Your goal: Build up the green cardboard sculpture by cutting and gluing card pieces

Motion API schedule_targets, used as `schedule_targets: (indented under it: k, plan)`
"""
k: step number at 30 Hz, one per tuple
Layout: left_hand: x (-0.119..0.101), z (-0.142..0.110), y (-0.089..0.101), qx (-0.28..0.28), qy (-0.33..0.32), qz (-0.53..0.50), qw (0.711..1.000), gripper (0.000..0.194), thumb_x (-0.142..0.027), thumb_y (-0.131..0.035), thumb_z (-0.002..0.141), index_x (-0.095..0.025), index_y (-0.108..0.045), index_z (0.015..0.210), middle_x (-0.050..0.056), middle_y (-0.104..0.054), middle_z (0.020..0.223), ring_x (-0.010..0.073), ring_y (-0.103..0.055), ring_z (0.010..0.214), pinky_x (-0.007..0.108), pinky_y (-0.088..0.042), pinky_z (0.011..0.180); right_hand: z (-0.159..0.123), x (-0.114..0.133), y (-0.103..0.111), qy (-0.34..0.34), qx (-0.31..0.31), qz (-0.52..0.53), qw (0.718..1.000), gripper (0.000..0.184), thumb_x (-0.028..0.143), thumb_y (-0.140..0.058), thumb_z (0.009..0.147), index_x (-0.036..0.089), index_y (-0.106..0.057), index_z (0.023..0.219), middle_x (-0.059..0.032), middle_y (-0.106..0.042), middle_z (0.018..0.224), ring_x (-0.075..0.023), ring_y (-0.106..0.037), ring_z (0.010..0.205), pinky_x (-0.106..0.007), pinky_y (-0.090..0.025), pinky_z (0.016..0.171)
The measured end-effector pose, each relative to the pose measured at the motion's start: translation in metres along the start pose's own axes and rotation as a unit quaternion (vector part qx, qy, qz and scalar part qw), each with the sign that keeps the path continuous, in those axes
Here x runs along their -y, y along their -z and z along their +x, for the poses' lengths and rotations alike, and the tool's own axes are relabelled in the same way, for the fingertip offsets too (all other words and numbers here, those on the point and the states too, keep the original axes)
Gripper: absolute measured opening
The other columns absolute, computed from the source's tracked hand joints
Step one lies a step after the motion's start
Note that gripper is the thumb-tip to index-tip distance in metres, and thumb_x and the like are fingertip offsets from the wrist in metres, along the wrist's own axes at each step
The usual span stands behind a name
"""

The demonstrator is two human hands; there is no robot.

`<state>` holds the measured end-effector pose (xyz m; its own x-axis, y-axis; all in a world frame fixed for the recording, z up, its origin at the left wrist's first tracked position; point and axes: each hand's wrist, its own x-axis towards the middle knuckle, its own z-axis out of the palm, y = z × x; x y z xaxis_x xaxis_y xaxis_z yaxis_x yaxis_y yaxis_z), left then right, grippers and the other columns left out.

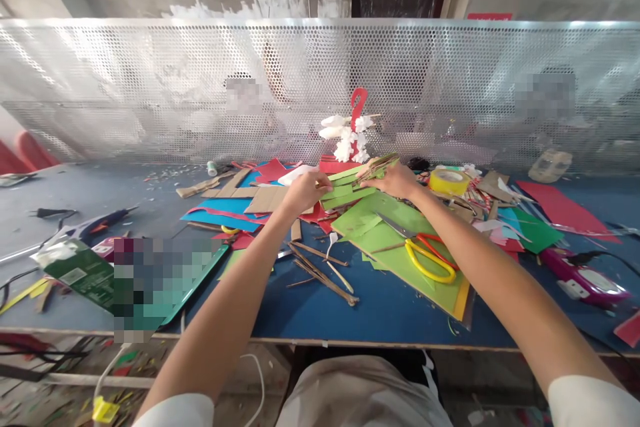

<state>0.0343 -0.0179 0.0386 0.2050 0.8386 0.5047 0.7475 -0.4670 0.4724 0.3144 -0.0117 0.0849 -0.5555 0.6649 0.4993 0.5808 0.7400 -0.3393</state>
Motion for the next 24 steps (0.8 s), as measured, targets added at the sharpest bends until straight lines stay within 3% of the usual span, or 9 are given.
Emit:
schedule_targets:
  k: [7,14,20,24]
  plan:
    - [-0.009,-0.004,-0.002,-0.009,0.023,0.088,0.996,0.015,-0.032,-0.073,0.088,-0.022,-0.081,0.094,0.007,-0.078,0.100,0.0262,-0.069,0.092,0.034,-0.050,0.078,0.003,-0.010,-0.011,0.037,-0.046,-0.019,0.998,0.025,0.046,-0.084,0.087,0.026,-0.088,0.102,-0.0052,-0.084,0.111,-0.0304,-0.076,0.104,-0.041,-0.056,0.097]
    - [-0.015,-0.005,-0.008,-0.010,0.021,0.143,0.990,0.012,-0.030,-0.071,0.092,-0.024,-0.080,0.096,0.009,-0.075,0.106,0.0287,-0.069,0.098,0.035,-0.049,0.078,0.003,-0.015,-0.015,0.043,-0.054,0.006,0.998,0.022,0.043,-0.085,0.087,0.026,-0.088,0.100,-0.0042,-0.084,0.101,-0.0293,-0.078,0.101,-0.037,-0.058,0.094]
    - [-0.022,-0.008,-0.015,-0.002,-0.009,0.138,0.990,0.013,-0.023,-0.066,0.094,-0.022,-0.078,0.099,0.009,-0.074,0.112,0.0283,-0.068,0.101,0.034,-0.050,0.080,0.002,-0.016,-0.015,0.035,-0.044,0.012,0.998,0.024,0.043,-0.085,0.087,0.027,-0.088,0.104,-0.0046,-0.085,0.101,-0.0277,-0.078,0.092,-0.038,-0.060,0.088]
    - [-0.017,-0.008,-0.016,0.018,-0.062,0.104,0.992,0.021,-0.020,-0.060,0.096,-0.022,-0.078,0.106,0.010,-0.073,0.120,0.0280,-0.068,0.106,0.035,-0.052,0.087,0.001,-0.016,-0.013,0.020,-0.052,0.003,0.998,0.030,0.048,-0.086,0.084,0.025,-0.088,0.102,-0.0065,-0.084,0.095,-0.0324,-0.078,0.096,-0.040,-0.060,0.088]
